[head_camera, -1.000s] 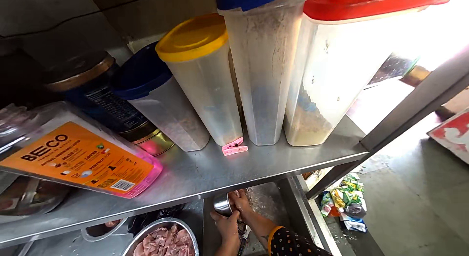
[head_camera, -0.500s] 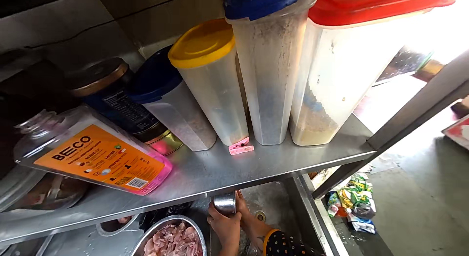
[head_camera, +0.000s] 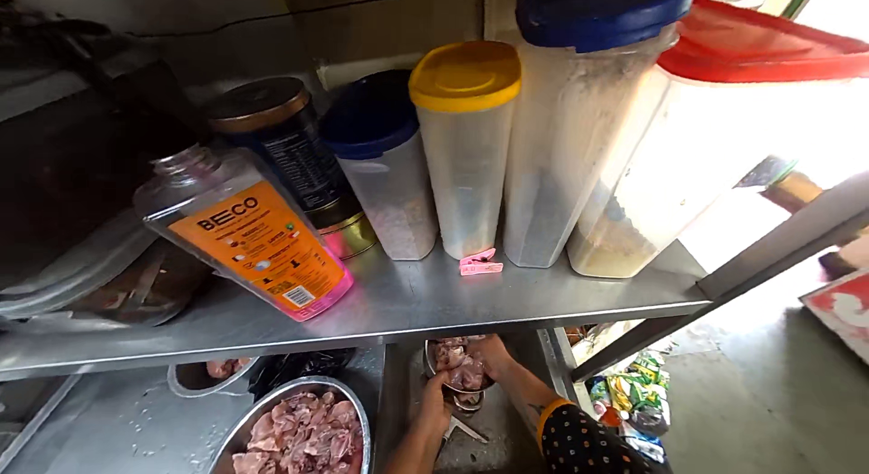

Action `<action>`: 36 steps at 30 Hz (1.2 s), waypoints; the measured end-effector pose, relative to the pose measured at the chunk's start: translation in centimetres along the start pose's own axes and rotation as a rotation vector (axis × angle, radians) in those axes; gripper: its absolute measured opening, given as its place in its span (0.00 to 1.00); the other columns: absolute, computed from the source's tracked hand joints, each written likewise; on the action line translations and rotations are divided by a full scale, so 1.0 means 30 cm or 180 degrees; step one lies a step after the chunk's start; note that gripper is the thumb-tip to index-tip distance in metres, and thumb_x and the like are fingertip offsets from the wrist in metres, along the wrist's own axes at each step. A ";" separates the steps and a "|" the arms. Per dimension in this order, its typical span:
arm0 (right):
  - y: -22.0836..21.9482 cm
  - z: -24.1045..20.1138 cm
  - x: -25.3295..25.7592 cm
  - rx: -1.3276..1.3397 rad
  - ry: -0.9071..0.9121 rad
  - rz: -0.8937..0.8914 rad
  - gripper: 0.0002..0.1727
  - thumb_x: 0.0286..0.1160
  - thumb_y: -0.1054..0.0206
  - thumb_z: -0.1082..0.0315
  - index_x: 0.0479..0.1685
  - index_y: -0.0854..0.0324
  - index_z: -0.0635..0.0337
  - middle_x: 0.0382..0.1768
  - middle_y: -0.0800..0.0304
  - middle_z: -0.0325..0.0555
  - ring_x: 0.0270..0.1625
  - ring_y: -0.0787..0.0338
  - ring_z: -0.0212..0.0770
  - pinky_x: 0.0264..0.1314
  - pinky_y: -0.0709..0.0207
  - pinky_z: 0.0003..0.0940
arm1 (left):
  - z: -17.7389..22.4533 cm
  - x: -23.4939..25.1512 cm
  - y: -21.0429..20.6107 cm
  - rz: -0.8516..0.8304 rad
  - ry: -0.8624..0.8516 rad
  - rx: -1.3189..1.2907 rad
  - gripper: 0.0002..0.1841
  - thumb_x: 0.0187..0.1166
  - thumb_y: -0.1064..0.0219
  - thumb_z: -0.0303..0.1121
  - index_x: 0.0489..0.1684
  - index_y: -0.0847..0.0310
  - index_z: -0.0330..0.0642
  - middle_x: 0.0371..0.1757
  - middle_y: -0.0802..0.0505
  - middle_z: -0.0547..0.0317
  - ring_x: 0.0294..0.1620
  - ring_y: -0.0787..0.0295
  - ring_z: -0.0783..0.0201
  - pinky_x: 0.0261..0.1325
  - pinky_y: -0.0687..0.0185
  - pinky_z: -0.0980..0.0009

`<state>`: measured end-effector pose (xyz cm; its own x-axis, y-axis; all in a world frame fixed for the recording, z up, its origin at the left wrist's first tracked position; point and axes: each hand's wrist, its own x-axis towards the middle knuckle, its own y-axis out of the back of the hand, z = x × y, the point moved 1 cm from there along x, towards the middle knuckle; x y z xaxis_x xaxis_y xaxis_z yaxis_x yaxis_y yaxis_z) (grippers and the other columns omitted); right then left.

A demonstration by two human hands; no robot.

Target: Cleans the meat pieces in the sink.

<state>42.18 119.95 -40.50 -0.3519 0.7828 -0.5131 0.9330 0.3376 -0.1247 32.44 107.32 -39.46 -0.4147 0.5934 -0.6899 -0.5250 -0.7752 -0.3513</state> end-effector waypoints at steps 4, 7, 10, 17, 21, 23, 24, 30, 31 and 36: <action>0.116 -0.150 -0.030 -0.0584 0.0353 0.0040 0.23 0.59 0.20 0.80 0.57 0.17 0.70 0.48 0.09 0.54 0.51 0.10 0.42 0.57 0.14 0.41 | -0.035 0.036 -0.061 -0.0324 0.0281 -0.0324 0.12 0.82 0.47 0.26 0.59 0.29 0.32 0.41 0.13 0.39 0.36 0.10 0.47 0.34 0.10 0.50; 0.171 -0.257 -0.073 -0.1340 0.0376 0.0079 0.25 0.69 0.24 0.78 0.68 0.21 0.73 0.60 0.13 0.61 0.62 0.13 0.45 0.69 0.19 0.41 | -0.063 0.079 -0.068 -0.0400 0.0275 -0.0239 0.24 0.78 0.44 0.23 0.75 0.40 0.39 0.46 0.15 0.39 0.37 0.13 0.47 0.34 0.13 0.52; 0.182 -0.312 -0.064 -0.2286 0.0228 -0.0197 0.27 0.74 0.25 0.72 0.72 0.23 0.73 0.66 0.15 0.64 0.67 0.14 0.49 0.72 0.20 0.43 | -0.087 0.118 -0.067 -0.0336 0.0267 -0.0127 0.34 0.73 0.38 0.21 0.81 0.48 0.45 0.48 0.16 0.36 0.38 0.12 0.43 0.33 0.13 0.49; 0.139 -0.307 -0.039 -0.2702 -0.0063 -0.1090 0.22 0.86 0.37 0.72 0.75 0.25 0.73 0.70 0.16 0.64 0.69 0.13 0.48 0.76 0.23 0.41 | -0.110 0.130 -0.055 -0.0254 0.0358 -0.0227 0.32 0.77 0.39 0.21 0.81 0.47 0.45 0.50 0.16 0.34 0.42 0.12 0.39 0.36 0.12 0.44; 0.183 -0.299 -0.040 -0.4626 0.0227 -0.0827 0.27 0.83 0.34 0.54 0.76 0.20 0.61 0.76 0.19 0.62 0.83 0.25 0.61 0.85 0.38 0.68 | -0.116 0.116 -0.031 -0.0326 0.0394 -0.0352 0.32 0.73 0.40 0.21 0.80 0.47 0.44 0.52 0.15 0.34 0.42 0.11 0.41 0.36 0.11 0.45; 0.171 -0.232 -0.047 -0.4604 0.0116 -0.1038 0.35 0.67 0.22 0.60 0.79 0.21 0.56 0.75 0.19 0.62 0.81 0.24 0.63 0.83 0.35 0.68 | -0.115 0.103 -0.027 -0.0424 0.0302 -0.0317 0.34 0.72 0.39 0.21 0.81 0.47 0.46 0.52 0.14 0.36 0.42 0.11 0.44 0.35 0.12 0.51; 0.153 -0.187 -0.055 -0.4579 0.0046 -0.1089 0.44 0.59 0.17 0.60 0.83 0.27 0.57 0.76 0.20 0.64 0.80 0.23 0.64 0.82 0.32 0.68 | -0.114 0.094 -0.027 -0.0499 0.0243 -0.0261 0.35 0.72 0.38 0.20 0.82 0.47 0.46 0.52 0.14 0.38 0.42 0.11 0.47 0.36 0.13 0.53; 0.061 -0.062 -0.050 -0.4541 -0.0173 -0.0617 0.51 0.48 0.14 0.56 0.84 0.31 0.51 0.84 0.38 0.69 0.75 0.21 0.68 0.69 0.21 0.67 | -0.109 0.070 -0.038 -0.0726 0.0240 -0.0113 0.36 0.71 0.39 0.20 0.82 0.48 0.47 0.54 0.15 0.39 0.45 0.12 0.47 0.37 0.13 0.53; 0.064 -0.057 -0.036 -0.4368 -0.0129 -0.0678 0.50 0.47 0.13 0.57 0.82 0.28 0.53 0.80 0.28 0.66 0.75 0.20 0.66 0.71 0.23 0.67 | -0.105 0.074 -0.033 -0.0701 0.0260 -0.0130 0.35 0.72 0.39 0.20 0.82 0.48 0.48 0.54 0.15 0.39 0.45 0.12 0.47 0.38 0.13 0.53; 0.104 -0.030 0.000 -0.2367 0.0044 -0.0919 0.35 0.44 0.14 0.72 0.63 0.15 0.62 0.55 0.08 0.55 0.59 0.09 0.49 0.65 0.16 0.54 | -0.095 0.080 -0.017 -0.0716 0.0309 -0.0242 0.31 0.75 0.41 0.22 0.80 0.45 0.46 0.52 0.14 0.40 0.44 0.10 0.48 0.40 0.11 0.54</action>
<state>45.03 121.48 -40.12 -0.5775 0.6159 -0.5358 0.5114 0.7846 0.3506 33.83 108.53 -42.74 -0.2186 0.7321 -0.6452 -0.5370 -0.6423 -0.5469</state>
